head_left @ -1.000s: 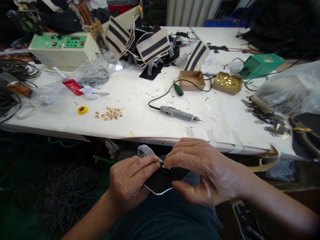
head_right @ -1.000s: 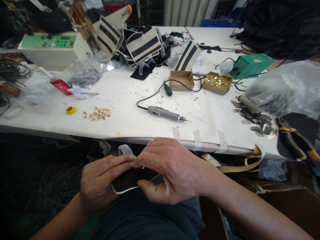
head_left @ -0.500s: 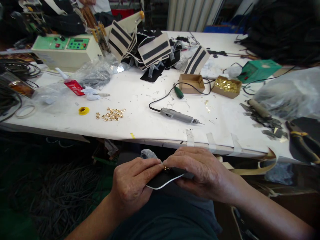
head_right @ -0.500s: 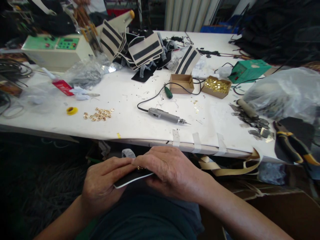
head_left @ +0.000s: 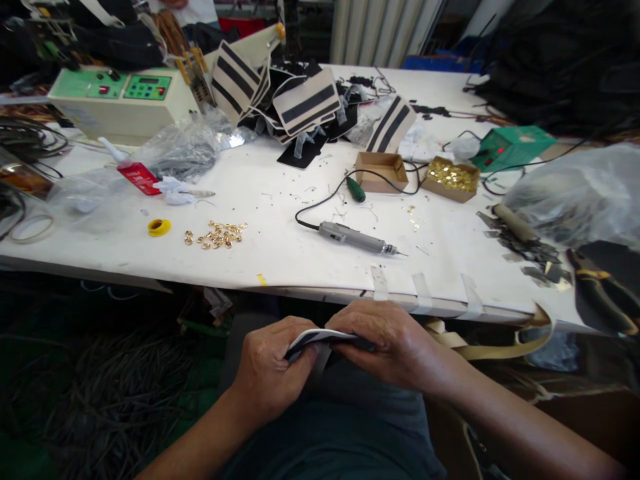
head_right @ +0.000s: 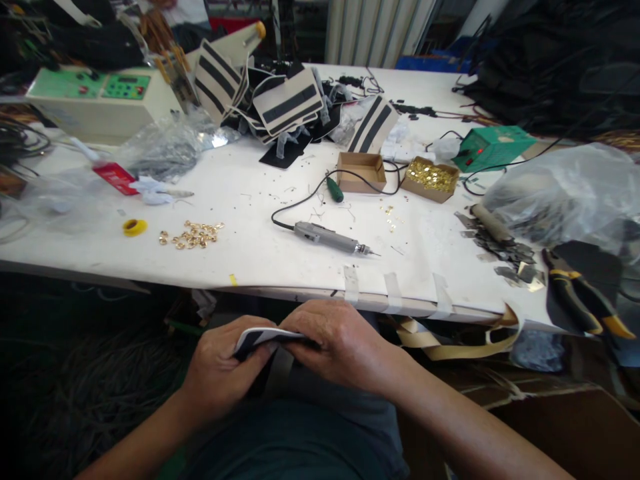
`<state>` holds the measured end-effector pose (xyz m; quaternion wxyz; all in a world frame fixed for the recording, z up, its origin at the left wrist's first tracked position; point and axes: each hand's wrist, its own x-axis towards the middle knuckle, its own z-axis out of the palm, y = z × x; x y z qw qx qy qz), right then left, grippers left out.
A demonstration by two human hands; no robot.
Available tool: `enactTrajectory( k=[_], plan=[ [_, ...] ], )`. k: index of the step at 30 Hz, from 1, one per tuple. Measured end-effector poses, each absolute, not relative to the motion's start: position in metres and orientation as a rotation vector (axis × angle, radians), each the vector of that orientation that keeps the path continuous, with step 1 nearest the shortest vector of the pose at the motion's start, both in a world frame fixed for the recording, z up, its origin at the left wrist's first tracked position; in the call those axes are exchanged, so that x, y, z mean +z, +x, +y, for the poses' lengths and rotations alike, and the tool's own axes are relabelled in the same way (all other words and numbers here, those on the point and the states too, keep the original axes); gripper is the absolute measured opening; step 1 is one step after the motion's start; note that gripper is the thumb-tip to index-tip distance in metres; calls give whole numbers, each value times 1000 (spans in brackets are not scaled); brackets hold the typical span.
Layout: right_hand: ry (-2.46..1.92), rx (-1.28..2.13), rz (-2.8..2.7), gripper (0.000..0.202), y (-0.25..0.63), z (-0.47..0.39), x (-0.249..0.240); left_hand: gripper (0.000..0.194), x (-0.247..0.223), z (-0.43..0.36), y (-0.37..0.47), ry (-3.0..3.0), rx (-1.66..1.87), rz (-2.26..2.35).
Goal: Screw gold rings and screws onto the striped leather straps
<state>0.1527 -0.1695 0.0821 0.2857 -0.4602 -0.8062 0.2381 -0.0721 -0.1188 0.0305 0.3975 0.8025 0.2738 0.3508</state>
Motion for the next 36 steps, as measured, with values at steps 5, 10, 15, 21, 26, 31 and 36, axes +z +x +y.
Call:
enactTrajectory(
  k=[5, 10, 15, 21, 26, 31, 36],
  plan=[
    [-1417, 862, -1965, 10, 157, -145, 69, 15, 21, -97, -65, 1831, 659, 883],
    [-1706, 1112, -1672, 11, 161, -103, 56, 23, 13, -59, -51, 1643, 498, 920],
    [-1805, 1156, -1672, 15, 172, -62, 50, 28, 9, -22, -39, 1581, 372, 967],
    [-1907, 1107, -1778, 18, 177, -34, 43, 60, 3, -11, -35, 2098, 584, 1188],
    [-2005, 1052, -1817, 19, 172, -26, 42, 50, -15, -14, -36, 2385, 841, 1081],
    [-2045, 1037, -1826, 20, 168, -25, 42, 29, -24, -10, -34, 2403, 850, 1055],
    [-2070, 1006, -1809, 17, 166, -27, 40, 27, -25, -8, -33, 2389, 877, 1016]
  ],
)
